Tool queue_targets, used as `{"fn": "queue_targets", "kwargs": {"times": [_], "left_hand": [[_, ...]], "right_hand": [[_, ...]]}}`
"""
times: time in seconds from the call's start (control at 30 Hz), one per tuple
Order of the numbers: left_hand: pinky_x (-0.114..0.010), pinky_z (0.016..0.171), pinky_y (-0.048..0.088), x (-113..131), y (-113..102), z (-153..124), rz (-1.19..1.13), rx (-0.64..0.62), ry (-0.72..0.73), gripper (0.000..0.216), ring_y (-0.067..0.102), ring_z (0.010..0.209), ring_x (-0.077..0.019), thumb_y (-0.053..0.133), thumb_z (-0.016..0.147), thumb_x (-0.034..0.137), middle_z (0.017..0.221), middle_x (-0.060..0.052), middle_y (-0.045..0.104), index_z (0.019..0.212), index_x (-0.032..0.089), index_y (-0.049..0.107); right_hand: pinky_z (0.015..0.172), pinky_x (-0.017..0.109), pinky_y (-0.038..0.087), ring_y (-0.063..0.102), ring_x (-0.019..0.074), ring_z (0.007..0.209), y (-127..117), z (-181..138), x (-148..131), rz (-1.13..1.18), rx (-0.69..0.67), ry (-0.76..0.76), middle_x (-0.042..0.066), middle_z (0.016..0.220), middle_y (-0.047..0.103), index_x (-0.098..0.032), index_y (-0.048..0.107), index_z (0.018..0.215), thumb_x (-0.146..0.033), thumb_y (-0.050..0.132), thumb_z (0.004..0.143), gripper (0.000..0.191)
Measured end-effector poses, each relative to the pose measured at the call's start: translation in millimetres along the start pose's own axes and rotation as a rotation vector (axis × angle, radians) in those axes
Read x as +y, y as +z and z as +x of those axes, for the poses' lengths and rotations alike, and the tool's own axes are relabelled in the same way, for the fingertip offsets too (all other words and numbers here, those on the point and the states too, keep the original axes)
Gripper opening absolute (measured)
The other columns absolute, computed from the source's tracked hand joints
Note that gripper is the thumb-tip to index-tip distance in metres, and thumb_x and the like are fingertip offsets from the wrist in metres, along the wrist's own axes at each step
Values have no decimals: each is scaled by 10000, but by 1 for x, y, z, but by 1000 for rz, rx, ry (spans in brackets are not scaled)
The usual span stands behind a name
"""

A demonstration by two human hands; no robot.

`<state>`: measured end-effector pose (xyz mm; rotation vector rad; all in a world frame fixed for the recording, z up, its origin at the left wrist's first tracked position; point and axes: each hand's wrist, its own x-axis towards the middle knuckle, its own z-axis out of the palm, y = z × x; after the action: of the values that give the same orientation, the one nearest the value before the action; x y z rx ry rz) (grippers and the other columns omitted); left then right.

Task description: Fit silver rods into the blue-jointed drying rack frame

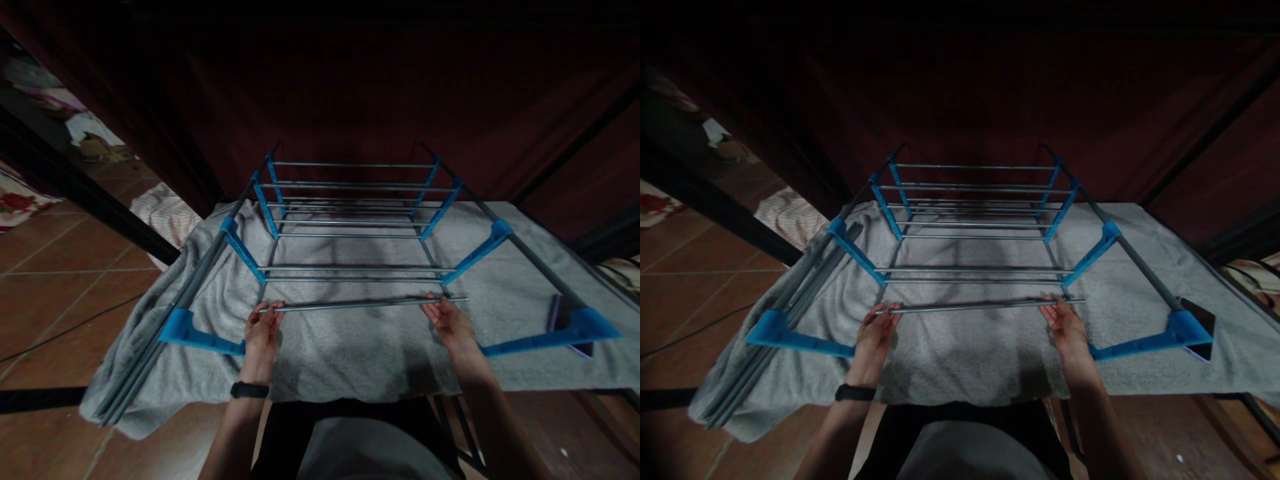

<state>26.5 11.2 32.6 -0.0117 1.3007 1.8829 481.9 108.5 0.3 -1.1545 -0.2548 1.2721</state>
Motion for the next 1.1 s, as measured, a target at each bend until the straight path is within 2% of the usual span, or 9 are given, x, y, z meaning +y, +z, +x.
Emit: {"fn": "queue_targets", "kwargs": {"times": [0.23, 0.4, 0.57, 0.7, 0.87, 1.0, 1.1], "left_hand": [[-322, 878, 658, -2, 0, -1, 26, -10, -39, 236, 818, 825, -174, 722, 843, -17, 824, -40, 813, 911, 203, 667], [-311, 881, 660, -4, 1, -2, 60, -22, -59, 216, 814, 833, -167, 683, 875, -14, 842, -44, 814, 893, 201, 673], [-317, 891, 659, -8, -1, -1, 60, -28, -50, 242, 812, 855, -175, 744, 827, -9, 859, -34, 804, 914, 205, 671], [-329, 918, 652, -11, -3, 0, 55, -27, -25, 305, 805, 869, -167, 796, 780, 4, 861, -1, 788, 943, 220, 656], [-335, 934, 640, -15, -4, -1, 74, -56, 21, 347, 796, 901, -177, 840, 749, 62, 890, -2, 775, 980, 239, 650], [-352, 930, 633, -22, -2, -4, 111, -9, 77, 394, 789, 894, -188, 835, 754, 92, 911, 6, 754, 1041, 264, 625], [-340, 913, 621, -28, -1, -7, 157, 27, 147, 438, 768, 842, -166, 819, 790, 118, 894, 37, 728, 1131, 285, 602]], "right_hand": [[844, 326, 695, 784, 160, 773, -13, 8, 4, -3, 8, -22, -21, 806, 782, -251, 644, 778, -183, 857, 775, 224], [927, 358, 693, 799, 165, 830, -16, 10, 8, -41, 7, -3, -14, 856, 796, -261, 667, 813, -148, 820, 768, 196], [950, 343, 686, 803, 171, 864, -20, 10, 12, -59, 7, 15, -2, 870, 800, -262, 705, 856, -142, 797, 764, 177], [922, 287, 675, 796, 157, 885, -20, 12, 12, -74, 21, 42, 8, 905, 805, -235, 721, 866, -144, 801, 761, 160], [945, 296, 672, 795, 167, 940, -19, 10, 11, -84, 20, 32, 10, 935, 810, -237, 739, 868, -214, 846, 744, 166], [981, 335, 674, 801, 180, 952, -19, 7, 10, -105, 37, 18, -10, 917, 806, -270, 724, 825, -206, 834, 746, 150], [961, 317, 675, 803, 171, 962, -18, 4, 9, -119, 33, 22, -14, 933, 808, -274, 728, 841, -197, 822, 772, 139]]}}
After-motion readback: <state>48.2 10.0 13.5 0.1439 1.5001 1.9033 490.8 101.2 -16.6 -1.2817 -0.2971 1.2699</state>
